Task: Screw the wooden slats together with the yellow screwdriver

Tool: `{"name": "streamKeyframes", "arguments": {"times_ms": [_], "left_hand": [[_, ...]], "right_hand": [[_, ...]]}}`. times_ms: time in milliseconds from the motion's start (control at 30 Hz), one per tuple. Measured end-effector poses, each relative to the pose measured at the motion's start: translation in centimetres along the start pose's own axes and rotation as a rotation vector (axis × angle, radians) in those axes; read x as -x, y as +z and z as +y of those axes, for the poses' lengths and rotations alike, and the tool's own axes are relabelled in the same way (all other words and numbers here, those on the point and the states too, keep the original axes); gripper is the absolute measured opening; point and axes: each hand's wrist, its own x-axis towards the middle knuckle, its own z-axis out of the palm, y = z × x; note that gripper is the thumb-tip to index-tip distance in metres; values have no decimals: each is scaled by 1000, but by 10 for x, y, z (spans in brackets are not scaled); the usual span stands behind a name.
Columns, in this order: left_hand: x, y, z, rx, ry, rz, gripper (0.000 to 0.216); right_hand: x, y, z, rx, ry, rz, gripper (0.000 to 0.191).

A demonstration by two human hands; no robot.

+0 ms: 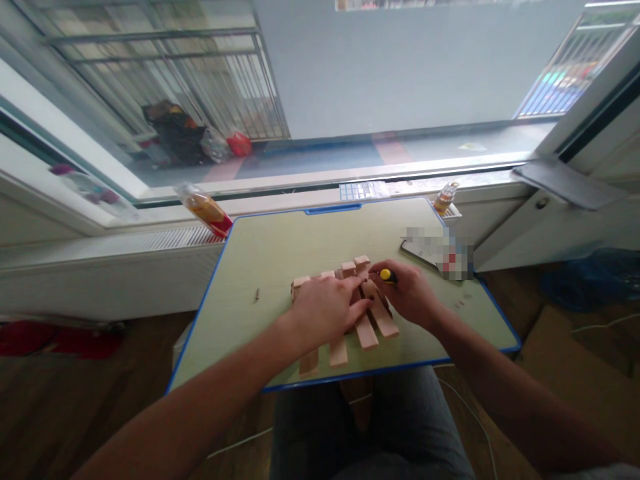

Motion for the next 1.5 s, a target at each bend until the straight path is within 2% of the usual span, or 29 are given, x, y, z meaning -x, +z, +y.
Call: {"name": "streamKeyframes", "arguments": {"times_ms": [333,867,1133,1300,1400,1500], "left_hand": [[4,16,-17,184,-22,-7,51],[3,29,-25,227,-52,22,45],[-3,31,-26,190,-50,-1,46],[-5,30,-28,185,-47,-17,43],[-5,31,-29,171,-48,-14,43],[-5,33,-29,163,-53,-8,47]], "right_hand": [[-3,6,4,97,-51,-67,32],[-14,6,-6,269,-91,-201,29],[-18,10,0,209,-121,-167,27],[-17,14,5,128,-130,-69,25],[-15,16,8,87,-149,-29,17],[-12,17,11,72,-165,-7,20]]}}
